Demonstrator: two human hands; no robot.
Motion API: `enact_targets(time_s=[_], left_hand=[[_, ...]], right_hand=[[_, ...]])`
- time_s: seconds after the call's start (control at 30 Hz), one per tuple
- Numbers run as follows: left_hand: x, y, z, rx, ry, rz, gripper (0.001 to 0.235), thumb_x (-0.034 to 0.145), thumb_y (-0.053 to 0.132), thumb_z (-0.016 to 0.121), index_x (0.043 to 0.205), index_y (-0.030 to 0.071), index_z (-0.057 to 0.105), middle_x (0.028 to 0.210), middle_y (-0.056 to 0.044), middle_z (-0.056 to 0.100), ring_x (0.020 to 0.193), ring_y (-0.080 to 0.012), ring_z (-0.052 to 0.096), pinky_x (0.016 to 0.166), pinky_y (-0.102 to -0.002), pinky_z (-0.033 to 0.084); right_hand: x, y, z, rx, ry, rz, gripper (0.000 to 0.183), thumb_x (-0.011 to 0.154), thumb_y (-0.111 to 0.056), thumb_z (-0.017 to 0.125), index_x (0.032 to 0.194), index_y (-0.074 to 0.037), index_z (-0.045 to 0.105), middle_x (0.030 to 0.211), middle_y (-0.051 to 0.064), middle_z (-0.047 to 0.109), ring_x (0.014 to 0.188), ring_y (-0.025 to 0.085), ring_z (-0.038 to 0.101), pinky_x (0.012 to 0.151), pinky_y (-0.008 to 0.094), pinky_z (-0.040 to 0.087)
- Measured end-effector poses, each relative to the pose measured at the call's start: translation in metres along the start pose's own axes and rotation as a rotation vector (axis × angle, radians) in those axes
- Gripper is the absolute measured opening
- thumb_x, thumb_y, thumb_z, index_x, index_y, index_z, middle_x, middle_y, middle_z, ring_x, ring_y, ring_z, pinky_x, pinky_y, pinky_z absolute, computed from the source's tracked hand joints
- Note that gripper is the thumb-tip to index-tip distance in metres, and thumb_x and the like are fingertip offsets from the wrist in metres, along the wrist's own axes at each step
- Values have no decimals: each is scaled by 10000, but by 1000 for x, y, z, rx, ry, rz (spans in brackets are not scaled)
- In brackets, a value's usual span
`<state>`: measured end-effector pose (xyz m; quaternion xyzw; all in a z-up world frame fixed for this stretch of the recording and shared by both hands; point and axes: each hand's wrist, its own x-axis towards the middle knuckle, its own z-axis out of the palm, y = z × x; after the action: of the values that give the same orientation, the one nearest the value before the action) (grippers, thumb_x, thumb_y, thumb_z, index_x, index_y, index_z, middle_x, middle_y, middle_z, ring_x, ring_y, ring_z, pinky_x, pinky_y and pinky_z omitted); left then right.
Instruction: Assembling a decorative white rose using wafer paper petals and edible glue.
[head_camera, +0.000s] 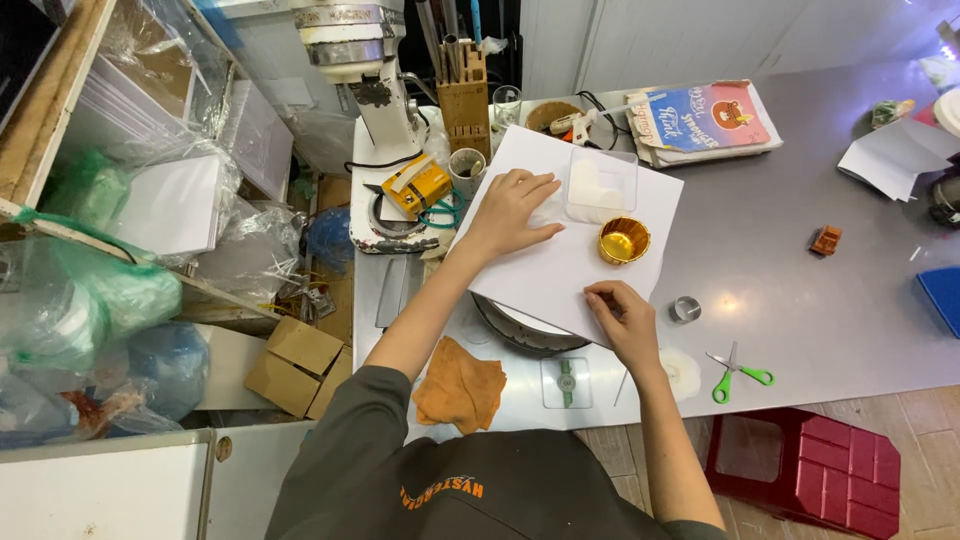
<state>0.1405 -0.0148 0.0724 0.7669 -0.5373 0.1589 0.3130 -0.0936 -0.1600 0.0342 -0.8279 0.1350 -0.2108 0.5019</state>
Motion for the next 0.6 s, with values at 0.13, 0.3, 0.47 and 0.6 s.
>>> enact_targets(time_s=[0.13, 0.3, 0.47, 0.6], left_hand=[[-10, -17, 19, 25, 51, 76, 476, 805, 393, 817, 1136, 65, 719, 1279, -130, 677, 1186, -329, 617, 1061, -464, 453], [-16, -21, 31, 32, -29, 67, 375, 892, 354, 801, 1114, 63, 720, 1065, -91, 713, 1042, -282, 677, 1146, -494, 450], [-10, -14, 15, -84, 77, -37, 333, 923, 287, 763, 1173, 83, 681, 1288, -94, 648, 1215, -299, 625, 1112, -425, 484], [-3, -16, 8, -147, 7, -97, 470, 927, 256, 762, 1354, 110, 631, 1464, -86, 561, 1369, -291, 559, 1144, -389, 510]], right_hand=[[-1, 2, 0, -12, -3, -8, 148, 952, -134, 708, 1032, -11, 724, 940, 51, 743, 795, 117, 674, 747, 258, 543], [-2, -2, 1, -26, 3, -16, 140, 956, -128, 708, 1035, -13, 724, 938, 54, 739, 793, 118, 674, 747, 259, 541], [-3, 0, 2, -28, 7, -15, 141, 957, -132, 706, 1036, -17, 725, 946, 49, 740, 799, 117, 678, 750, 260, 546], [-4, -2, 2, -34, 9, -28, 138, 960, -124, 705, 1040, -12, 725, 955, 54, 739, 812, 119, 678, 762, 260, 546]])
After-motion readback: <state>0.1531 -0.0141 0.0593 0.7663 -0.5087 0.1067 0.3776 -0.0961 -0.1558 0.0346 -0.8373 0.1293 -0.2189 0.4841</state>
